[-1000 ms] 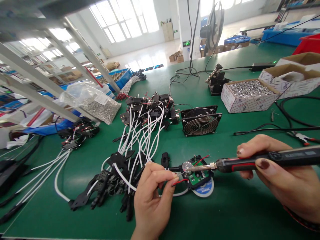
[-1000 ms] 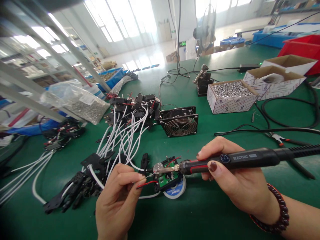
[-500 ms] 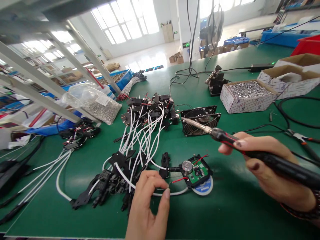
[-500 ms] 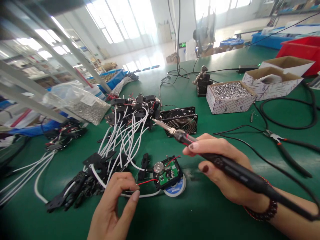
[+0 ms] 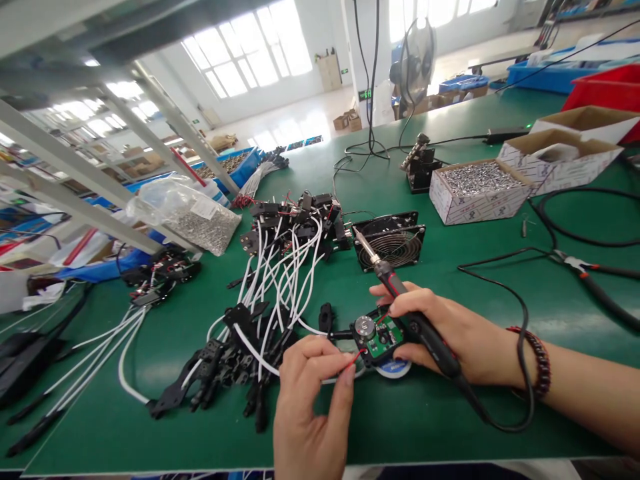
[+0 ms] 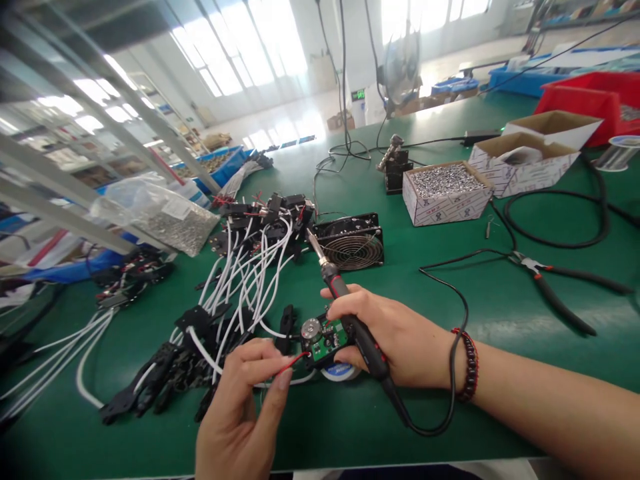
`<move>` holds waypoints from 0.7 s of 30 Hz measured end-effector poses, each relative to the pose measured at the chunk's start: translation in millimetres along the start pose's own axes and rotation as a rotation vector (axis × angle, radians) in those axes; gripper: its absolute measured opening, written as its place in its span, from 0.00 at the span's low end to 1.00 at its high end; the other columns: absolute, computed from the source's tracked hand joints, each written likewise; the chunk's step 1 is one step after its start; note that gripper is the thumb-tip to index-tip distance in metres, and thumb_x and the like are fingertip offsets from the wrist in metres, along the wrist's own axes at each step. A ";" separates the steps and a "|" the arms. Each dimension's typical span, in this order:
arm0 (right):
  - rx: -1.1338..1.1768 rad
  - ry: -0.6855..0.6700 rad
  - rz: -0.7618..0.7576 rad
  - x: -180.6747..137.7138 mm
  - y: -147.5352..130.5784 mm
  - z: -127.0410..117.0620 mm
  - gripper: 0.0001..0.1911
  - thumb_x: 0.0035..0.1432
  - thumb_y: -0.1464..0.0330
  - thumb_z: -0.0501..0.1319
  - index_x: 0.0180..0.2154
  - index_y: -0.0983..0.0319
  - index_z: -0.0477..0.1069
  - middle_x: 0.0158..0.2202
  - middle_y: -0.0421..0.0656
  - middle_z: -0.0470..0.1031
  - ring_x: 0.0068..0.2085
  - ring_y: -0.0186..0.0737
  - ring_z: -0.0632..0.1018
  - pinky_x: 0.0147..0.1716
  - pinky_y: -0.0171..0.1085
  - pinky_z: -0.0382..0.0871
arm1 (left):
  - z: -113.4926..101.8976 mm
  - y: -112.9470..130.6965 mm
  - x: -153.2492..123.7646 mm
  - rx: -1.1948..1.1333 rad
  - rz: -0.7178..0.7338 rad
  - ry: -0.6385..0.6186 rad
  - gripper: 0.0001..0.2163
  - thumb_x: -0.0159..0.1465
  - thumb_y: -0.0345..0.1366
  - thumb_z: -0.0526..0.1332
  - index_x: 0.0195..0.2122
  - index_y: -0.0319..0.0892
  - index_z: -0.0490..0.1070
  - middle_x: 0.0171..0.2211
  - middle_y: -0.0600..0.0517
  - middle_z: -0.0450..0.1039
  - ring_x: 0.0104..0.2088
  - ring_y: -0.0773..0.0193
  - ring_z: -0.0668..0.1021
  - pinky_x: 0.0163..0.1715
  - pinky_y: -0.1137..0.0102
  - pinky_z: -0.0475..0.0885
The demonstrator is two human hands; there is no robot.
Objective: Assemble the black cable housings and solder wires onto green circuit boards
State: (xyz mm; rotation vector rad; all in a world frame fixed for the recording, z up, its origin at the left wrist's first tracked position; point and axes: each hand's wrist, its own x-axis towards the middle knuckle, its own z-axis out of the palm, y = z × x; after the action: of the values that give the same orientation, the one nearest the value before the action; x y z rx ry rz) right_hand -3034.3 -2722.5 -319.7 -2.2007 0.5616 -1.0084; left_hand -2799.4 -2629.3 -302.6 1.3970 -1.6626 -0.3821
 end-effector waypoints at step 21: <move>0.095 0.003 -0.088 -7.0 -2.6 -0.8 0.24 0.64 0.66 0.70 0.56 0.56 0.62 0.56 0.51 0.74 0.57 0.45 0.76 0.54 0.43 0.74 | 6.4 8.8 -4.9 -0.468 -0.211 -0.163 0.03 0.67 0.38 0.69 0.35 0.51 0.83 0.34 0.53 0.78 0.42 0.64 0.77 0.47 0.72 0.73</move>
State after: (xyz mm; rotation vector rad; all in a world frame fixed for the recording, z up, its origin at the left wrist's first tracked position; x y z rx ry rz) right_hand -3038.9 -2716.8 -321.0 -2.1557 0.4125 -1.0616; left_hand -2810.1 -2624.1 -301.9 1.2075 -1.4302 -0.9620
